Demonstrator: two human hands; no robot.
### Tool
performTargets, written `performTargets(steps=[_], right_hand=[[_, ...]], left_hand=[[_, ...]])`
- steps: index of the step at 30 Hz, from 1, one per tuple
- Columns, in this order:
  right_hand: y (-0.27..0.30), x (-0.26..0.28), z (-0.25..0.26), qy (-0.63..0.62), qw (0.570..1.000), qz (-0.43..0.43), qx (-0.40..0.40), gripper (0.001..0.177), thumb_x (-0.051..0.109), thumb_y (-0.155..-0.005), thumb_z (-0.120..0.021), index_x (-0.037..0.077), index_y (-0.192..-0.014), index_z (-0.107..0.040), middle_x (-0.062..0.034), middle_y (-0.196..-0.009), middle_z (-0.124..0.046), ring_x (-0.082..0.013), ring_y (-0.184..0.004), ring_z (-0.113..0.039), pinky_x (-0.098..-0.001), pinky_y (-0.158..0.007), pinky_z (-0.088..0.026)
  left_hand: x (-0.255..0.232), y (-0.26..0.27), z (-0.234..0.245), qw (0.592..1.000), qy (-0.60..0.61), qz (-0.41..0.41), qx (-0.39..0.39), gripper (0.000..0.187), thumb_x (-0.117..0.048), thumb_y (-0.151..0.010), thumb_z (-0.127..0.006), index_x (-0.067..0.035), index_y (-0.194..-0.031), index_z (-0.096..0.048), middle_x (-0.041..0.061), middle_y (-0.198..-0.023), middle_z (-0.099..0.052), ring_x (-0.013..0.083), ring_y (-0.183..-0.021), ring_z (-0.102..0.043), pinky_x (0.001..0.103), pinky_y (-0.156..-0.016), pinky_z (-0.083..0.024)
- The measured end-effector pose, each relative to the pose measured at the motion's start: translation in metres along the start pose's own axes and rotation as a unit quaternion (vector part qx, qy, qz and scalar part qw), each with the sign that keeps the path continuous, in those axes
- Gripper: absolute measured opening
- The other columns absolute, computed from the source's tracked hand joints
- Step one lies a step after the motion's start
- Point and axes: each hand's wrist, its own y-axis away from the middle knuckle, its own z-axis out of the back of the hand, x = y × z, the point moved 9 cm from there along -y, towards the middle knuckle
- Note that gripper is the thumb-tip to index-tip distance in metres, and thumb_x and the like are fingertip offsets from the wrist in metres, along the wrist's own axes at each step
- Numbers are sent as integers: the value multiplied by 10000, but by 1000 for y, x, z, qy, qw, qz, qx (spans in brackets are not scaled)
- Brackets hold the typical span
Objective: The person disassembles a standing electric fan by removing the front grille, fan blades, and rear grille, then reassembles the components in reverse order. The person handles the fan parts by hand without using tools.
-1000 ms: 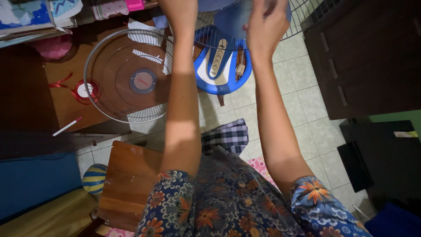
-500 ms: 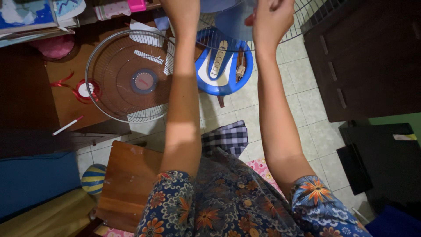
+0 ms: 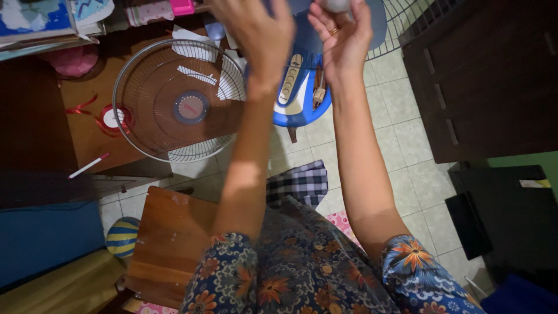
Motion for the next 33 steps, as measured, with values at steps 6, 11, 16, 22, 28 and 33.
performTargets(steps=[6, 11, 16, 22, 28, 33], right_hand=[[20, 2, -14, 24, 998, 31, 57, 308, 194, -852, -484, 19, -1103, -449, -142, -1027, -556, -245, -941, -577, -372, -871, -456], [57, -22, -21, 90, 989, -36, 109, 268, 162, -868, -497, 15, -1088, -455, -128, -1031, -562, -203, -914, -584, -341, -821, -482], [85, -127, -10, 191, 958, -196, 90, 174, 146, -896, -519, 12, -992, -463, -125, -840, -594, -201, -693, -623, -318, -617, -535], [114, -278, 12, 340, 862, -349, 140, 159, 83, -837, -517, 60, -984, -461, -105, -783, -601, -183, -587, -620, -277, -489, -510], [116, -404, 84, 399, 765, -495, 100, 261, 83, -830, -350, 123, -1074, -435, -120, -865, -609, -175, -596, -626, -299, -531, -562], [127, -421, 112, 412, 708, -573, 27, 253, 272, -880, -271, 171, -1074, -397, -105, -873, -592, -173, -580, -612, -298, -483, -520]], left_hand=[[-28, 15, -28, 871, 331, 189, 311, 342, -151, -733, -714, -31, -997, -533, 100, -883, -543, 162, -740, -576, 289, -663, -490], [9, 47, 6, 835, 388, 258, 292, 379, -35, -734, -660, -34, -1088, -523, 86, -947, -584, 145, -787, -579, 246, -666, -484], [109, 126, 48, 794, 385, 397, 255, 286, -4, -779, -645, -41, -1032, -516, 32, -862, -579, 87, -771, -566, 216, -691, -484], [246, 225, 99, 835, 232, 441, 232, 201, -13, -753, -622, -29, -944, -562, 46, -794, -617, 113, -722, -582, 234, -656, -488], [346, 322, 79, 854, -30, 428, 295, 121, -106, -626, -595, -19, -710, -602, 160, -646, -607, 267, -605, -608, 359, -552, -476], [368, 384, 51, 839, -80, 440, 310, 120, -134, -661, -557, -36, -636, -621, 194, -668, -593, 361, -650, -580, 452, -579, -448]])
